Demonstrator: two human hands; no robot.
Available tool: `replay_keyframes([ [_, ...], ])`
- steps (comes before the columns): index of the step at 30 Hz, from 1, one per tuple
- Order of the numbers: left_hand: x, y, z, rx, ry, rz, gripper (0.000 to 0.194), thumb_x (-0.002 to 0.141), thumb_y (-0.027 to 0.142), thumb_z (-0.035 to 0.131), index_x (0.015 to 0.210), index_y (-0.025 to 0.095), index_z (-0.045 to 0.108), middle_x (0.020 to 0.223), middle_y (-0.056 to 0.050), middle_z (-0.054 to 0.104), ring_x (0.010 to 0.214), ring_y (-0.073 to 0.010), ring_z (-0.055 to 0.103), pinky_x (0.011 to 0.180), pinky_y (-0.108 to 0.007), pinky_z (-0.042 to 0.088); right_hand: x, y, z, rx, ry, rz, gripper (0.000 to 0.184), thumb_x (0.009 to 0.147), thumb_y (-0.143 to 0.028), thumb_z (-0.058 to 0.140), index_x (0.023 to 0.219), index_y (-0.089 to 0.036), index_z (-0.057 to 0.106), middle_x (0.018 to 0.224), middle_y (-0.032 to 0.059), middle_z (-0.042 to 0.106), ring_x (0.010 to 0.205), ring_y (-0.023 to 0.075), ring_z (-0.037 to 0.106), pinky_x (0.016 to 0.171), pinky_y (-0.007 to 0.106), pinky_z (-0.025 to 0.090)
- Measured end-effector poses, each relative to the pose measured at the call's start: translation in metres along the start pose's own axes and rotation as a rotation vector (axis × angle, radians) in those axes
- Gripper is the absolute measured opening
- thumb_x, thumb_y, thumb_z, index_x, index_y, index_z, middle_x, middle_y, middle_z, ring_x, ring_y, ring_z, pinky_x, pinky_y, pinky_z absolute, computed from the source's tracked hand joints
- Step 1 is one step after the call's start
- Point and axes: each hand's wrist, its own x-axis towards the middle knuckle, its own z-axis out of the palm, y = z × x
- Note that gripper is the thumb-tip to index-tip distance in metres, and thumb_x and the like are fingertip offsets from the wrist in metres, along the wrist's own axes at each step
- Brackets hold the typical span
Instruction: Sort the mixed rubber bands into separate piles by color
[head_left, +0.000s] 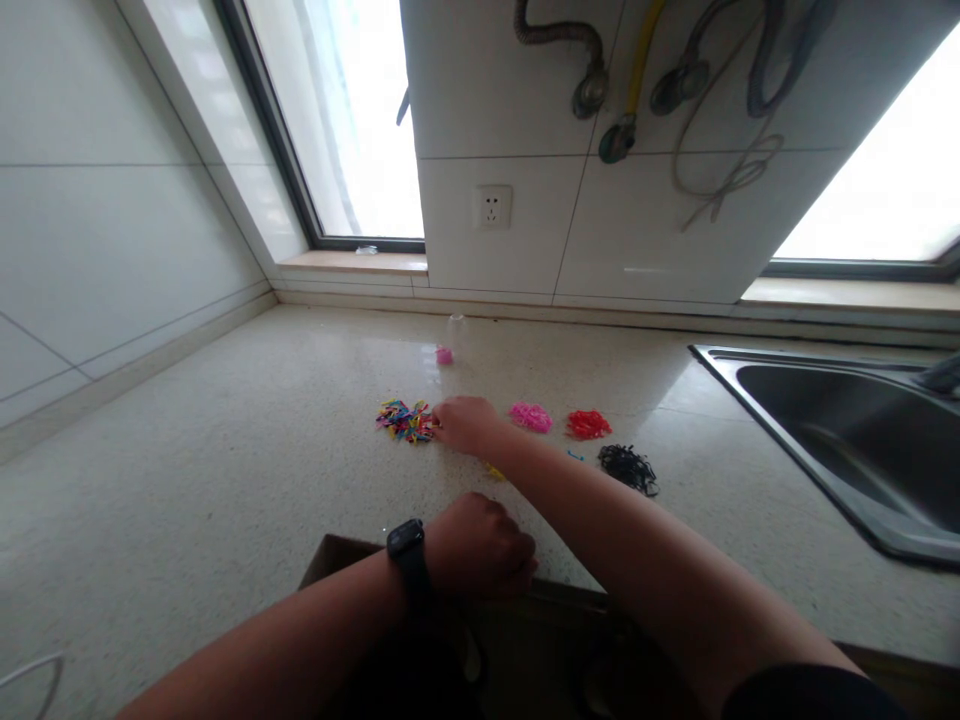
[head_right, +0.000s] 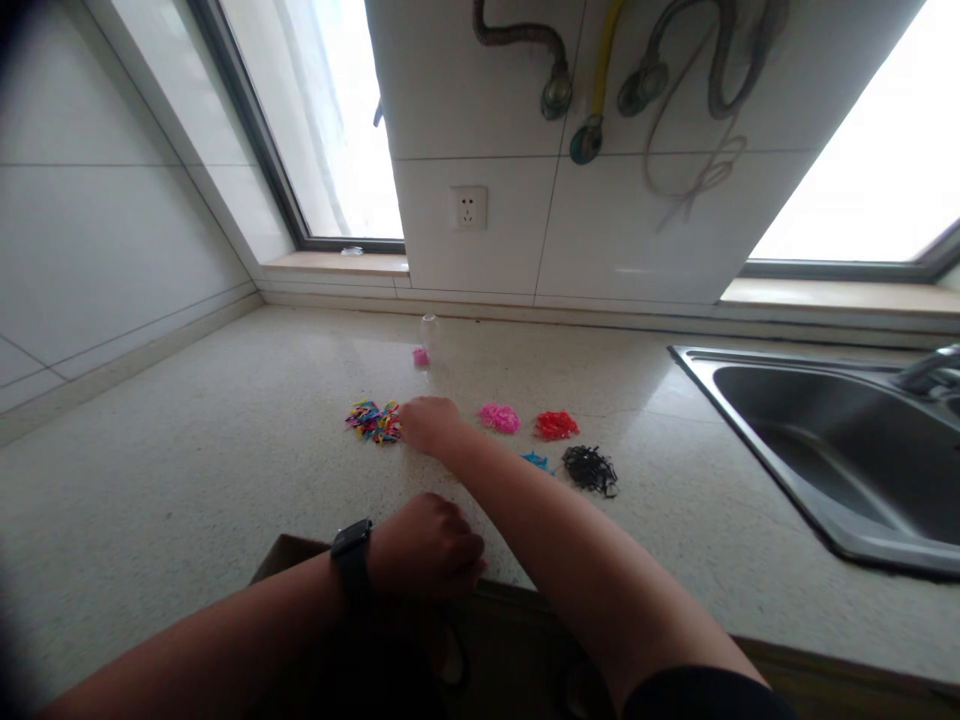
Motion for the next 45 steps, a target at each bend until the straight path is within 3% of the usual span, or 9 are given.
replay_keyframes([
  [30, 0.0, -0.001, 0.0, -0.008, 0.002, 0.005, 0.03, 0.093, 0.033, 0.053, 0.069, 0.017, 0.062, 0.062, -0.005, 0.068, 0.055, -0.0177, 0.064, 0.052, -0.03, 0.039, -0.015, 0.017, -0.004, 0.064, 0.048, 0.033, 0.024, 0.091, -0.028, 0.054, 0.1, -0.02, 0.074, 0.103, 0.0098, 0.075, 0.095, 0.0227, 0.069, 0.076, 0.027, 0.046],
  [37, 0.0, 0.0, -0.001, 0.008, -0.001, 0.004, 0.029, 0.092, 0.033, 0.052, 0.069, 0.018, 0.061, 0.061, -0.003, 0.067, 0.054, -0.017, 0.062, 0.051, -0.029, 0.036, -0.048, 0.04, -0.014, 0.238, 0.175, 0.044, 0.016, 0.089, -0.028, 0.06, 0.095, -0.021, 0.073, 0.091, 0.0047, 0.076, 0.082, 0.0172, 0.067, 0.071, 0.026, 0.043],
  [45, 0.0, 0.001, 0.001, 0.015, -0.021, -0.013, 0.028, 0.091, 0.032, 0.052, 0.068, 0.019, 0.059, 0.059, -0.003, 0.065, 0.053, -0.0166, 0.06, 0.051, -0.03, 0.033, -0.119, 0.09, -0.02, 0.567, 0.395, 0.139, 0.017, 0.089, -0.033, 0.063, 0.092, -0.019, 0.072, 0.078, 0.0016, 0.072, 0.068, 0.0123, 0.062, 0.065, 0.024, 0.045],
])
